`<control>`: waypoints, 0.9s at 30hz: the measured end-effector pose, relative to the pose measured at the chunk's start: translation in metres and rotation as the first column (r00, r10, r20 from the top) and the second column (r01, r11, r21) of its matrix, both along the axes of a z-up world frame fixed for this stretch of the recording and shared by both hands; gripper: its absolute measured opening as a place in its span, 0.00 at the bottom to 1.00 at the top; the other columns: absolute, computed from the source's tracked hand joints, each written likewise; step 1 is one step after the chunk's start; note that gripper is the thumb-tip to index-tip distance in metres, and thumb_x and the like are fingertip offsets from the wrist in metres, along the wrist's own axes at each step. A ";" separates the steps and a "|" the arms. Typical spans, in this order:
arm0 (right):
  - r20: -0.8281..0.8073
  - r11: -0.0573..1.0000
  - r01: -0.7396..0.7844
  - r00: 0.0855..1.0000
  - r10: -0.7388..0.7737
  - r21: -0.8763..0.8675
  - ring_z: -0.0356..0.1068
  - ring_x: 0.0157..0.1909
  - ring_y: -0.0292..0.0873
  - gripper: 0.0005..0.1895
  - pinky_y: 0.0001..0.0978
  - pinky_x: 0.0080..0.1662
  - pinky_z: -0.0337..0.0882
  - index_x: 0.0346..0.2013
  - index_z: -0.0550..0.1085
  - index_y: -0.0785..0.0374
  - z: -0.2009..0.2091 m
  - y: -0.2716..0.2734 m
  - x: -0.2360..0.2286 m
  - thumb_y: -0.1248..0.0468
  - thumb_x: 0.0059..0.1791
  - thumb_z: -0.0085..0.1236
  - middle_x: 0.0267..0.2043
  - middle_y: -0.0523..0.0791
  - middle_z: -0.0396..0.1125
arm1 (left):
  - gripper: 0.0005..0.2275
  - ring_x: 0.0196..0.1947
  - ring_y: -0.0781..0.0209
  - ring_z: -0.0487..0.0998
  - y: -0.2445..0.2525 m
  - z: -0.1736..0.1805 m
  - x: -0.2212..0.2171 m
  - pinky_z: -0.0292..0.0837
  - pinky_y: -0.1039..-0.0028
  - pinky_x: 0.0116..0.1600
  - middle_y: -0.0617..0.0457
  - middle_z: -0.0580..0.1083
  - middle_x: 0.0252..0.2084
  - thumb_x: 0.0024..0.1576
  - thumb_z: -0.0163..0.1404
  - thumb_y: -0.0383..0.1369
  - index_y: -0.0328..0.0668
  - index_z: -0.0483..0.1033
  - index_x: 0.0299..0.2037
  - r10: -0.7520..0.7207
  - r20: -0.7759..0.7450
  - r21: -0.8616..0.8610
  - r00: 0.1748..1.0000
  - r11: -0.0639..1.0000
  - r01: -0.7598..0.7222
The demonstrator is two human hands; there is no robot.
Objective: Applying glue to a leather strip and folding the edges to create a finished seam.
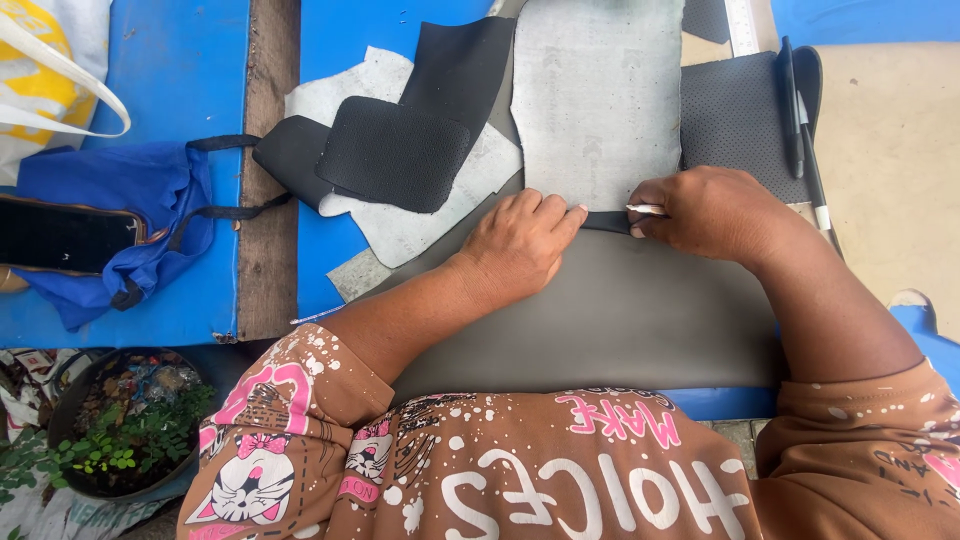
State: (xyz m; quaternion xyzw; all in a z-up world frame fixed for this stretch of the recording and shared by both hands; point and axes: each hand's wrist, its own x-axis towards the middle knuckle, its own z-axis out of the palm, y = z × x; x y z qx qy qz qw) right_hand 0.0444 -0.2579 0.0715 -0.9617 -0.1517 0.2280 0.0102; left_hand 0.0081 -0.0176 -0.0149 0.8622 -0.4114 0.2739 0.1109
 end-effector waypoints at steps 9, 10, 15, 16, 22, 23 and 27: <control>0.139 0.988 -0.154 0.978 0.154 -0.007 0.78 0.40 0.42 0.07 0.39 0.45 0.77 0.35 0.81 0.47 -0.014 -0.009 -0.006 0.51 0.46 0.66 0.37 0.35 0.77 | 0.04 0.25 0.60 0.66 0.001 0.000 0.005 0.62 0.71 0.28 0.59 0.59 0.26 0.58 0.51 0.26 0.44 0.72 0.32 0.009 0.136 0.015 0.991 1.000 -0.011; 0.143 0.988 -0.156 0.977 0.155 -0.008 0.78 0.40 0.42 0.07 0.39 0.45 0.77 0.35 0.81 0.47 -0.014 -0.007 -0.010 0.51 0.46 0.66 0.37 0.35 0.77 | 0.04 0.25 0.60 0.66 0.002 0.002 -0.001 0.62 0.71 0.28 0.59 0.59 0.26 0.58 0.51 0.26 0.44 0.72 0.32 0.010 0.140 0.015 0.990 1.000 -0.012; 0.012 0.969 -0.246 0.969 0.245 0.015 0.77 0.39 0.44 0.06 0.43 0.43 0.78 0.31 0.80 0.48 -0.017 -0.003 -0.018 0.52 0.46 0.63 0.32 0.36 0.75 | 0.02 0.27 0.55 0.63 -0.003 -0.020 -0.022 0.58 0.67 0.29 0.55 0.58 0.29 0.58 0.50 0.28 0.41 0.71 0.34 -0.006 0.094 0.081 0.996 0.997 -0.002; 0.015 0.969 -0.246 0.969 0.246 0.014 0.77 0.39 0.44 0.06 0.43 0.43 0.78 0.31 0.80 0.48 -0.015 -0.003 -0.018 0.52 0.46 0.63 0.32 0.36 0.75 | 0.02 0.27 0.55 0.63 -0.003 -0.009 -0.029 0.58 0.67 0.29 0.55 0.58 0.29 0.58 0.50 0.28 0.41 0.71 0.34 -0.005 0.097 0.081 0.995 0.997 -0.002; -0.021 0.971 -0.238 0.971 0.238 0.012 0.77 0.38 0.45 0.06 0.41 0.43 0.77 0.30 0.80 0.49 -0.012 -0.002 -0.015 0.53 0.47 0.63 0.31 0.37 0.75 | 0.27 0.37 0.50 0.68 -0.005 0.013 -0.047 0.66 0.64 0.38 0.46 0.65 0.42 0.58 0.52 0.48 0.43 0.69 0.64 -0.014 -0.259 0.213 0.966 0.974 0.072; -0.023 0.974 -0.225 0.974 0.226 0.019 0.78 0.38 0.44 0.06 0.41 0.43 0.77 0.30 0.81 0.48 -0.010 -0.001 -0.015 0.53 0.47 0.64 0.31 0.36 0.75 | 0.27 0.37 0.50 0.67 -0.007 0.012 -0.046 0.65 0.64 0.38 0.46 0.64 0.42 0.58 0.52 0.50 0.44 0.69 0.64 -0.001 -0.265 0.240 0.964 0.969 0.066; 0.044 0.967 -0.180 0.984 0.175 0.181 0.78 0.38 0.51 0.13 0.46 0.41 0.78 0.33 0.79 0.52 -0.008 -0.006 -0.013 0.48 0.48 0.62 0.33 0.40 0.75 | 0.28 0.37 0.52 0.66 -0.008 0.010 -0.047 0.64 0.65 0.38 0.47 0.64 0.43 0.59 0.50 0.52 0.46 0.68 0.66 0.030 -0.285 0.290 0.958 0.955 0.056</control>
